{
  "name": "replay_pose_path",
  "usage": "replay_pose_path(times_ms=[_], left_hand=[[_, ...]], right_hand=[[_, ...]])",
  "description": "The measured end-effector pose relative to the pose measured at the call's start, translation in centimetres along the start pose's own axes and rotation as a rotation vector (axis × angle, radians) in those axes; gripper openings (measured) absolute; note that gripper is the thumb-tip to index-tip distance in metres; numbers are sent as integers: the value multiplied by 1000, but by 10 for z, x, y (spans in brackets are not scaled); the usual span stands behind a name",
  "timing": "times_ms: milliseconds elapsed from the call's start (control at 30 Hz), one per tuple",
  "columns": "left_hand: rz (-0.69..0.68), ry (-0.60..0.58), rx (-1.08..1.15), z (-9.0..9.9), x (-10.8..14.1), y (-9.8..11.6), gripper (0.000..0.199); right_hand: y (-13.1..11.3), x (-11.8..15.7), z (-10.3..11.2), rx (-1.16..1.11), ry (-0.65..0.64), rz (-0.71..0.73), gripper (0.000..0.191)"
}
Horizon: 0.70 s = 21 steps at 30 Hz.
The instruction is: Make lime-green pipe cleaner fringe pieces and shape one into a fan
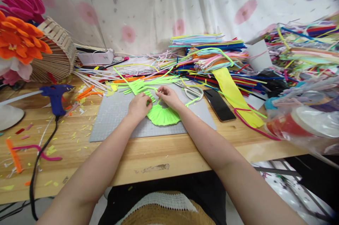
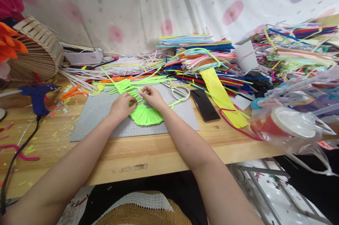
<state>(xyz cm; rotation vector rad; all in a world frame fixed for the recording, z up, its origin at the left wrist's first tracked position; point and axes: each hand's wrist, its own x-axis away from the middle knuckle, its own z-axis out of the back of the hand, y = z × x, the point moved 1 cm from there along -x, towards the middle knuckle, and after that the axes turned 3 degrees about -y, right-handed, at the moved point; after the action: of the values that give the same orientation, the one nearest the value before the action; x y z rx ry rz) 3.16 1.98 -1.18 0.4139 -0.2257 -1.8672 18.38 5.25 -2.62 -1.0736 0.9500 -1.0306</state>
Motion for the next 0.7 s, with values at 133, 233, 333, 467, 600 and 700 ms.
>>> replay_pose_path(times_ms=[133, 233, 333, 467, 600, 700], left_hand=[[164, 30, 146, 1, 1, -1, 14], [249, 54, 278, 1, 1, -4, 16], [271, 58, 343, 0, 0, -7, 17], [278, 85, 365, -1, 1, -8, 18], [299, 78, 373, 1, 1, -6, 17], [323, 60, 381, 2, 2, -5, 18]], right_hand=[[0, 3, 2, 151, -87, 50, 19], [-1, 5, 2, 265, -174, 99, 16], [-3, 8, 1, 365, -196, 137, 12], [-5, 9, 0, 445, -166, 130, 10], [-8, 10, -1, 470, -142, 104, 9], [-8, 10, -2, 485, -141, 109, 8]])
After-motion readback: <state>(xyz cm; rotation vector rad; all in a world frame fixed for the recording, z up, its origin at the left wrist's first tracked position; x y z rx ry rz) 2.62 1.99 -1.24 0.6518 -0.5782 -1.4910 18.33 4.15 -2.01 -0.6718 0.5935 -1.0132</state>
